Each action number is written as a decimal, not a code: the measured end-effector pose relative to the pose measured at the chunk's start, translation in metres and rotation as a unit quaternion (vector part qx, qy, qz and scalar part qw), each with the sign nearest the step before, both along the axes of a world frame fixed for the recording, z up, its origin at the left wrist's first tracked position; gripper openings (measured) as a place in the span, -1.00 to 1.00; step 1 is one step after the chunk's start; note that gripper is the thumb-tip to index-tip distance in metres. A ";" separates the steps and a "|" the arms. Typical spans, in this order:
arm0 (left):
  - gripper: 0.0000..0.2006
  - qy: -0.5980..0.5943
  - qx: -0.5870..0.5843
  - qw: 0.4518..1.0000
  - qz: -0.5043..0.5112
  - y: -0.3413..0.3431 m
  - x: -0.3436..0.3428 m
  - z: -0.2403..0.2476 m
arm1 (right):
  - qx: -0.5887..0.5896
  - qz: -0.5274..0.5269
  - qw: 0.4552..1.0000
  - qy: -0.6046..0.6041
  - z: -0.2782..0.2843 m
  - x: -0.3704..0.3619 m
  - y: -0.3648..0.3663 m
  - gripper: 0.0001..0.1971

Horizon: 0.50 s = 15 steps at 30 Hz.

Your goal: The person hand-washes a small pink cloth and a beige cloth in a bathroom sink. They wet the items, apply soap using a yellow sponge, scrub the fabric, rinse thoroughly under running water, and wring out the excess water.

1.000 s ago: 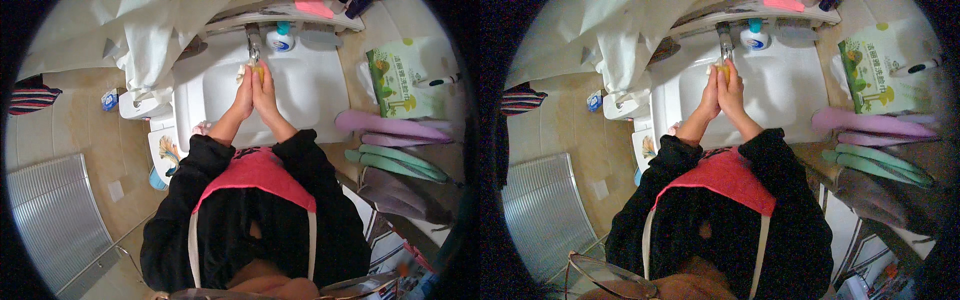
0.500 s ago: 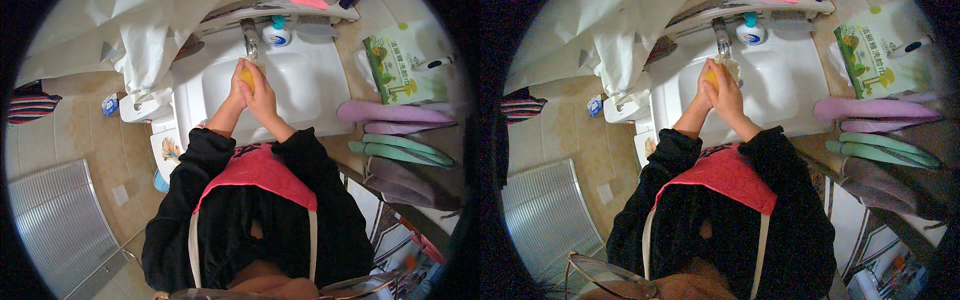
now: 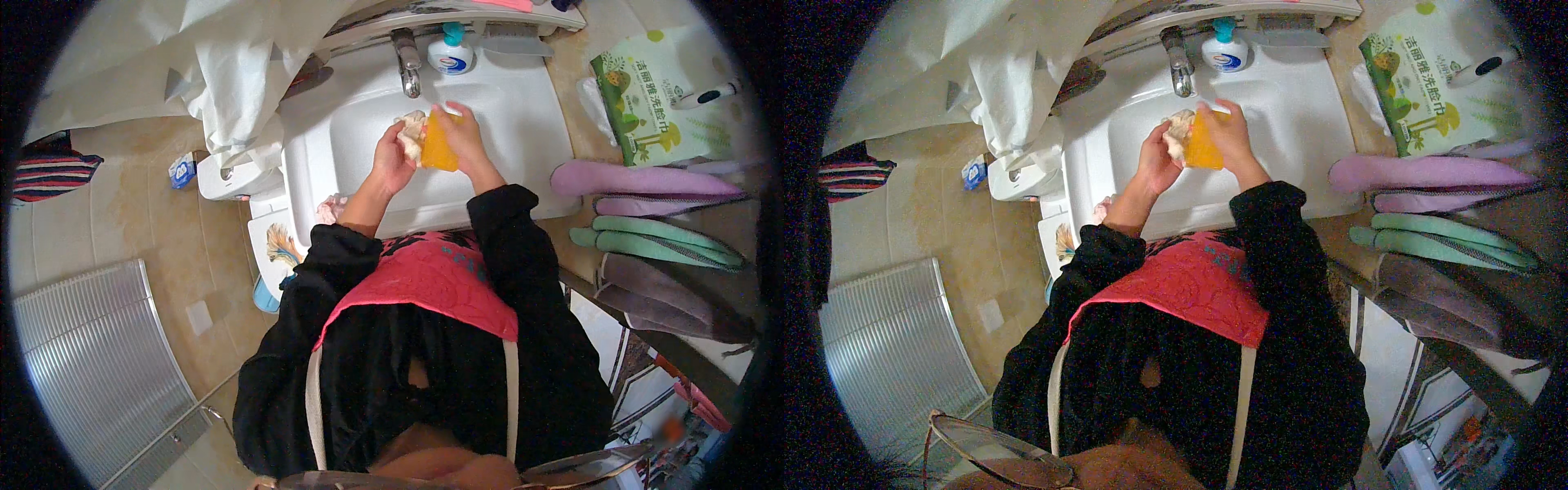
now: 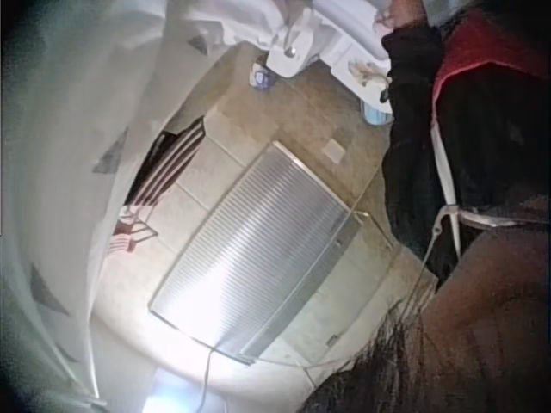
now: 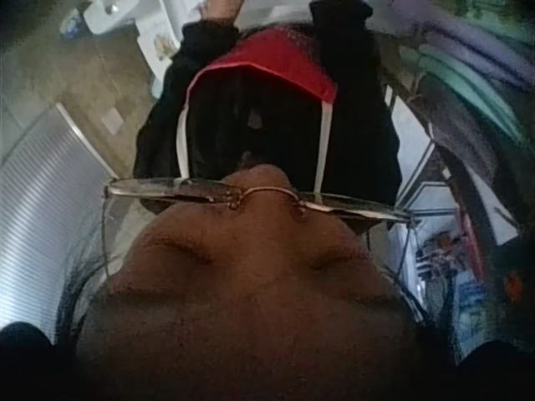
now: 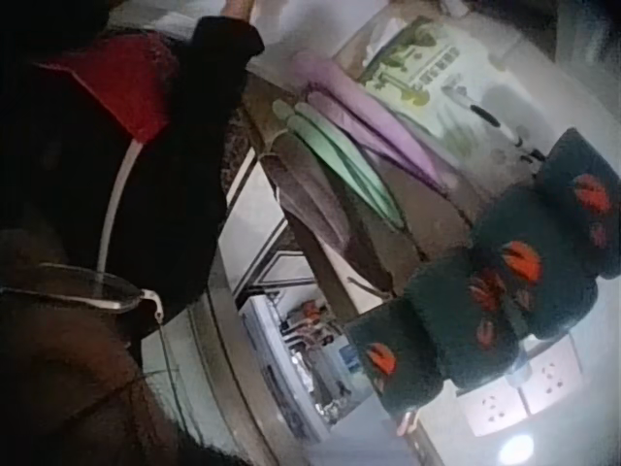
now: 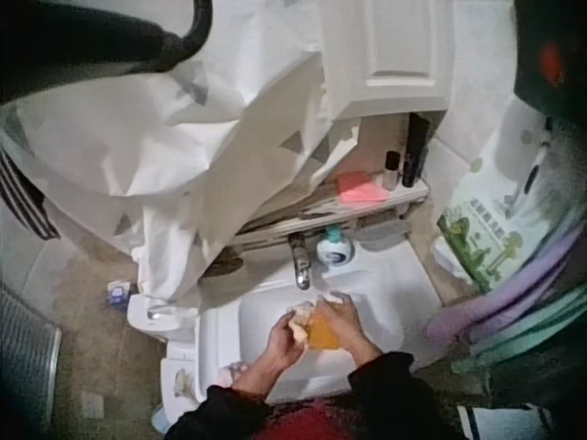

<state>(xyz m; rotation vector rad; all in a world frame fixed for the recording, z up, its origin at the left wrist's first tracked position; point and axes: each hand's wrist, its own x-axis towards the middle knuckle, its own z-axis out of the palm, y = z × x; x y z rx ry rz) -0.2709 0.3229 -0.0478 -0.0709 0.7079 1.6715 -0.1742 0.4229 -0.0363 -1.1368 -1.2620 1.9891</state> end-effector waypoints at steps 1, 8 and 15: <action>-0.59 -0.026 0.009 1.000 0.002 -0.003 0.001 0.000 | -0.051 0.004 0.998 0.030 -0.003 0.006 0.005 -0.47; -0.52 -0.030 0.052 0.998 -0.034 -0.006 0.012 0.019 | 0.522 0.054 0.843 -0.121 0.013 -0.009 -0.038 -0.53; -0.54 0.070 0.015 0.997 -0.008 -0.009 0.017 0.023 | 0.576 0.047 0.795 -0.182 0.026 -0.007 -0.046 -0.48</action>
